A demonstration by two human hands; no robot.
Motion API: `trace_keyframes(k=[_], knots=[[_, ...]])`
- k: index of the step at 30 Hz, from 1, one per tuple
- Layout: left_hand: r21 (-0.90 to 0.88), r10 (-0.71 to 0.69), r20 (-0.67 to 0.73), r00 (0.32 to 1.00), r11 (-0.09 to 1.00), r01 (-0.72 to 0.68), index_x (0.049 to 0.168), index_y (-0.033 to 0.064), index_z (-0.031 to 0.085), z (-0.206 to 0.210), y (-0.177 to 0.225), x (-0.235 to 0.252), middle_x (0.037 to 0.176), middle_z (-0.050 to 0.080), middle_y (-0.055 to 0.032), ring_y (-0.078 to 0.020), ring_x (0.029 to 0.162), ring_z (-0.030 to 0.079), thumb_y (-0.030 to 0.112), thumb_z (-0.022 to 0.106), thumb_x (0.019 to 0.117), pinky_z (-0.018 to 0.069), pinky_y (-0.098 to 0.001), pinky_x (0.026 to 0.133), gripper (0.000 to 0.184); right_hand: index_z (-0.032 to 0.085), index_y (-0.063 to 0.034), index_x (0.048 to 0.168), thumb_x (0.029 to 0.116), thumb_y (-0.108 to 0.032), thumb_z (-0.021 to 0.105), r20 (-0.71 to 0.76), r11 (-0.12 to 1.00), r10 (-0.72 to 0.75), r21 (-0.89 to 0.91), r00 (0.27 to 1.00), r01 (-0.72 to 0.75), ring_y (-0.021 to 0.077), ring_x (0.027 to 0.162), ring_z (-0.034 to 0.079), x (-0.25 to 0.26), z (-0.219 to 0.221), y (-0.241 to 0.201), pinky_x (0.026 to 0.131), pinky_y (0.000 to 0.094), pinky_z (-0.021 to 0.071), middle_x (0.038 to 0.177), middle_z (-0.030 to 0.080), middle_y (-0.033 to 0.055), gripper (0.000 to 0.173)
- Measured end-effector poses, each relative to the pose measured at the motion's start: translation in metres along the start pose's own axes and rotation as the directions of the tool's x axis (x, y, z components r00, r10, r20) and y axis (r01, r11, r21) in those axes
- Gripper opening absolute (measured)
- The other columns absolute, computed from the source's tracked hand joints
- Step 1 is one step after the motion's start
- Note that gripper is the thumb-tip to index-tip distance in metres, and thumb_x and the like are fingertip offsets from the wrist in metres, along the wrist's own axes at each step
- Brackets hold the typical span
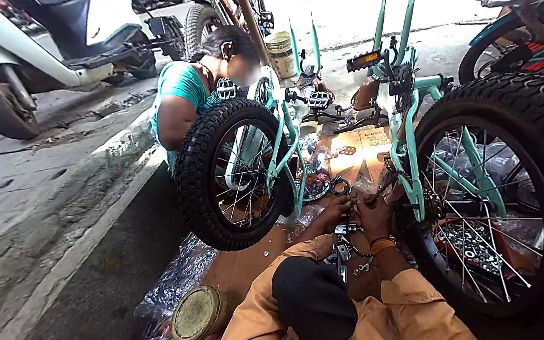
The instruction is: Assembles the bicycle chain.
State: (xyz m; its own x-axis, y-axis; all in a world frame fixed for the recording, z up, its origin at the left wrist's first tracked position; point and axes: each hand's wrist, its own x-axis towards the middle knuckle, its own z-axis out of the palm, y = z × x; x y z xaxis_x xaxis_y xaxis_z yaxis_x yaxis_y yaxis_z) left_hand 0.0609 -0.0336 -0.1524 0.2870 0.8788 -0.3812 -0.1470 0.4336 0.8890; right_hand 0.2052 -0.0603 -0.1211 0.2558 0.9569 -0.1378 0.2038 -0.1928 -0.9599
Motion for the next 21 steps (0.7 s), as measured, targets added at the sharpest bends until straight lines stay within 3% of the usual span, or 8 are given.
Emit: trace_keyframes(k=[2,6,9,11,13,15,18,21], knots=[[0.012,-0.007,0.015,1.0,1.0,0.006,0.123,0.0047,0.058,-0.002,0.0,0.002,0.089,0.062,-0.0055,-0.0167,0.079,0.064,0.018,0.043,0.1102,0.0573,-0.0371,0.077,0.024,0.065,-0.003,0.114,0.0953,-0.015,0.071,0.014,0.999,-0.005,0.037,1.0,0.004,0.0218,0.072,0.071,-0.001,0.0,-0.004,0.068,0.0447,0.0614,0.091,0.072,0.0122,0.023],[0.049,-0.023,0.03,0.999,0.999,0.021,0.127,0.0053,0.058,-0.005,-0.007,-0.001,0.091,0.063,-0.0061,-0.0167,0.08,0.064,0.024,0.043,0.1105,0.0574,-0.0378,0.077,0.029,0.064,-0.0043,0.114,0.094,-0.015,0.071,0.0,0.998,-0.004,0.067,1.0,0.004,0.0206,0.077,0.071,-0.007,0.0,0.002,0.072,0.0428,0.061,0.093,0.071,0.0112,0.024],[0.109,0.029,0.061,0.998,0.993,-0.035,0.129,0.003,0.058,-0.008,-0.01,-0.004,0.093,0.063,-0.0062,-0.0151,0.079,0.062,0.02,0.046,0.1101,0.0567,-0.0344,0.076,0.029,0.056,-0.0032,0.132,0.0958,-0.019,0.07,-0.02,0.995,-0.023,0.093,1.0,0.025,0.0239,0.088,0.072,-0.016,0.0,0.012,0.078,0.0451,0.0629,0.11,0.07,0.0152,0.042],[0.115,0.045,0.088,0.995,0.992,-0.055,0.128,0.0021,0.058,-0.009,-0.011,-0.008,0.092,0.062,-0.0054,-0.0144,0.08,0.061,0.018,0.044,0.1103,0.0563,-0.0344,0.078,0.028,0.048,-0.0021,0.14,0.101,-0.026,0.064,0.029,0.998,-0.048,0.049,0.998,0.047,0.0242,0.093,0.071,-0.034,-0.008,0.021,0.082,0.0447,0.063,0.118,0.065,0.0166,0.048],[0.085,0.043,0.083,0.996,0.995,-0.05,0.128,0.0024,0.059,-0.01,-0.011,-0.012,0.091,0.063,-0.0047,-0.0146,0.08,0.063,0.018,0.042,0.1107,0.0576,-0.0351,0.08,0.029,0.05,-0.0015,0.137,0.1065,-0.033,0.052,0.166,0.993,-0.08,-0.071,0.983,0.092,0.0246,0.089,0.07,-0.062,-0.029,0.033,0.079,0.0474,0.0613,0.109,0.066,0.0156,0.044],[0.078,0.033,0.075,0.997,0.996,-0.039,0.127,0.0019,0.059,-0.008,-0.009,-0.015,0.091,0.064,-0.0055,-0.0155,0.081,0.064,0.017,0.041,0.1108,0.0578,-0.0365,0.082,0.028,0.063,-0.0021,0.12,0.108,-0.03,0.05,0.361,0.94,-0.132,-0.25,0.923,0.232,0.0273,0.081,0.067,-0.087,-0.053,0.059,0.075,0.0522,0.0573,0.093,0.067,0.0142,0.033],[0.138,0.05,0.081,0.995,0.989,-0.061,0.126,0.0016,0.06,-0.006,-0.006,-0.018,0.091,0.065,-0.0056,-0.0143,0.081,0.064,0.017,0.04,0.1112,0.0572,-0.0344,0.081,0.029,0.076,-0.0082,0.106,0.0957,-0.014,0.066,0.64,0.71,-0.119,-0.48,0.759,0.516,0.0311,0.109,0.067,-0.104,-0.074,0.108,0.109,0.0582,0.0443,0.106,0.073,0.0113,0.015],[0.137,0.062,0.096,0.993,0.988,-0.075,0.129,0.0015,0.06,-0.006,-0.009,-0.017,0.094,0.065,-0.0071,-0.0154,0.084,0.065,0.016,0.038,0.1107,0.057,-0.0356,0.083,0.032,0.076,-0.0151,0.119,0.0971,-0.012,0.063,0.749,0.575,0.117,-0.586,0.652,0.571,0.038,0.115,0.064,-0.109,-0.066,0.119,0.096,0.0583,0.0525,0.122,0.069,0.0163,0.025]])
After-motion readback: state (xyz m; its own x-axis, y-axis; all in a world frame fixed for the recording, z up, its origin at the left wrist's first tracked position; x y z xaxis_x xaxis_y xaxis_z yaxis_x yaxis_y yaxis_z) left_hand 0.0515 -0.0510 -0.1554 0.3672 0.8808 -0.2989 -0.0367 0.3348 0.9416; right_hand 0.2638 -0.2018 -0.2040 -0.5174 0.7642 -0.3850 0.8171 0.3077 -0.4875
